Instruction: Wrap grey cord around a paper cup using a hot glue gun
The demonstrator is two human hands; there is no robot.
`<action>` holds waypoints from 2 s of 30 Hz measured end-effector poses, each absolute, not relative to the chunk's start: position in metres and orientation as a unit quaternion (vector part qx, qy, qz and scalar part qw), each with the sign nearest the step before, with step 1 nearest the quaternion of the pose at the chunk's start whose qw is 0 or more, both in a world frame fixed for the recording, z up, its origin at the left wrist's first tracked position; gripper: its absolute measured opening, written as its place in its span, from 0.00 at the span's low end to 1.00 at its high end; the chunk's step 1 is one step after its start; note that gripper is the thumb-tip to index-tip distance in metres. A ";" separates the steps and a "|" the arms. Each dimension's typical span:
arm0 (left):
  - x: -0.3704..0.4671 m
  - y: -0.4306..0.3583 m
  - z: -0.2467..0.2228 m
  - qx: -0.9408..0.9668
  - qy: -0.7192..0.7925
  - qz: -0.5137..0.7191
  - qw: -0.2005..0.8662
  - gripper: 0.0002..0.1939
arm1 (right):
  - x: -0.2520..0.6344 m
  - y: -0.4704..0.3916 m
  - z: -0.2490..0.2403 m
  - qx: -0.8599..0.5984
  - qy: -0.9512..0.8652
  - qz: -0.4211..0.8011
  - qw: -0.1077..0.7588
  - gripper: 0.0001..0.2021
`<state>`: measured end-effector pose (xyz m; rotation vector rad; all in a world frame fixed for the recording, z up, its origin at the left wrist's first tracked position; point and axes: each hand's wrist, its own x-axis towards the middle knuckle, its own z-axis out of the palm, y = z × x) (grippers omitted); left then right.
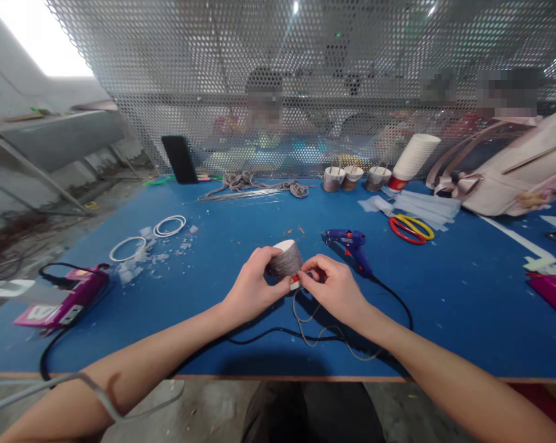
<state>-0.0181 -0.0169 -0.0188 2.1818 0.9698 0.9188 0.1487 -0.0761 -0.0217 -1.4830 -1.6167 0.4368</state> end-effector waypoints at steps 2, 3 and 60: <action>-0.018 -0.017 -0.019 0.816 0.362 0.344 0.291 0.12 | 0.149 -0.076 -0.023 -0.598 -0.646 0.183 0.438 0.04; -0.018 -0.017 -0.019 0.816 0.362 0.343 0.292 0.12 | 0.149 -0.075 -0.023 -0.598 -0.645 0.184 0.439 0.04; -0.017 -0.021 -0.015 0.768 0.386 0.340 0.382 0.14 | 0.151 -0.079 -0.020 -0.578 -0.641 0.194 0.467 0.07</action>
